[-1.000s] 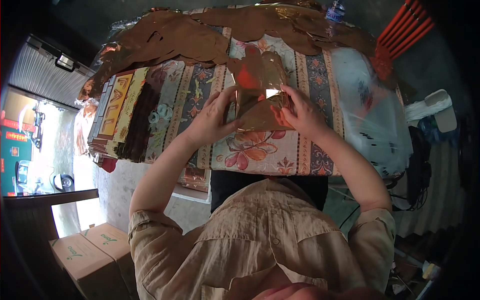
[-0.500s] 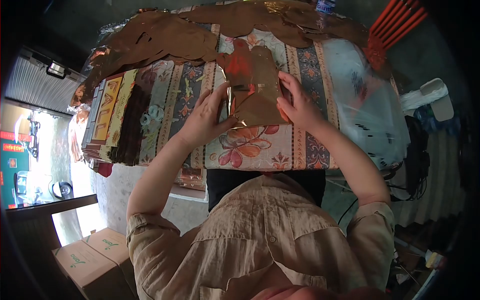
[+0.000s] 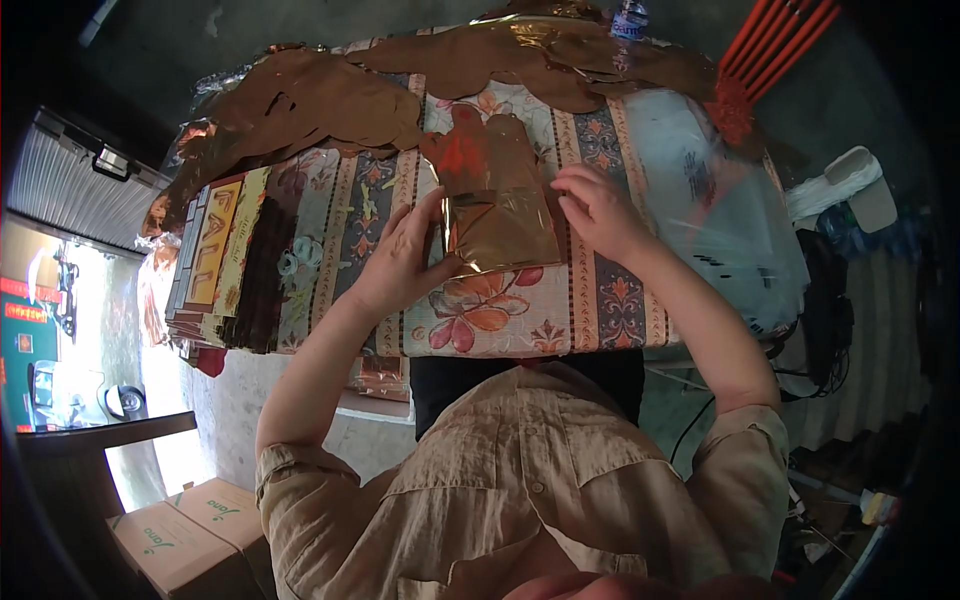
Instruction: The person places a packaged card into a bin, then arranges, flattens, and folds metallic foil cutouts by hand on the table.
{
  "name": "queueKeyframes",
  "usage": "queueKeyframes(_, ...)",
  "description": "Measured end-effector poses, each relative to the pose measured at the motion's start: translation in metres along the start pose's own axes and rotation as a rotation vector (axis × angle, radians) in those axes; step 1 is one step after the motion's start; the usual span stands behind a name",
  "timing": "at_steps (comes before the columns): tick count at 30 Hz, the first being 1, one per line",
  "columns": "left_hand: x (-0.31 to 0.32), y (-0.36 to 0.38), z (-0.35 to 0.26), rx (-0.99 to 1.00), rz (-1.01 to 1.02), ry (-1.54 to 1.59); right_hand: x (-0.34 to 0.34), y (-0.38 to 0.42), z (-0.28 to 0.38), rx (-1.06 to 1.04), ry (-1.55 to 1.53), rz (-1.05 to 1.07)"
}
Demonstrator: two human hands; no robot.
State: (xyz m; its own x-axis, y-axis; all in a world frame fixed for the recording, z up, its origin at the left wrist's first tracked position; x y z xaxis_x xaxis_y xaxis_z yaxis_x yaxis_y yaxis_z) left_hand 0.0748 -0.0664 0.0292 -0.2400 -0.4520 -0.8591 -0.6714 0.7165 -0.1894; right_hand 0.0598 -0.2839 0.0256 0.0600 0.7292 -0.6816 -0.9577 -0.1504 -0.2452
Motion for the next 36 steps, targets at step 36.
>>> queueKeyframes(36, 0.001, -0.004, 0.002, -0.067, -0.002, 0.055, 0.026, -0.027, -0.021, 0.009, -0.334, -0.061)
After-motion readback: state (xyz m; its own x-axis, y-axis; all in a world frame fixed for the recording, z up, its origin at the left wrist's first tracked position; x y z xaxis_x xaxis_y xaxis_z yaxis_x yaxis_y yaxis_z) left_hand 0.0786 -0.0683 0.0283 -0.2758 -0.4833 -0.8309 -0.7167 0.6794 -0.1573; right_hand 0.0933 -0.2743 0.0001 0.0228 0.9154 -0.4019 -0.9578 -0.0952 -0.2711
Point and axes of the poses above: each hand's wrist, its own y-axis away from the middle knuckle, its own x-axis out of the palm, z = x × y, the point moved 10 cm from there along -y, towards the middle knuckle, and after that the axes turned 5 degrees about -y, right-handed, at the moved point
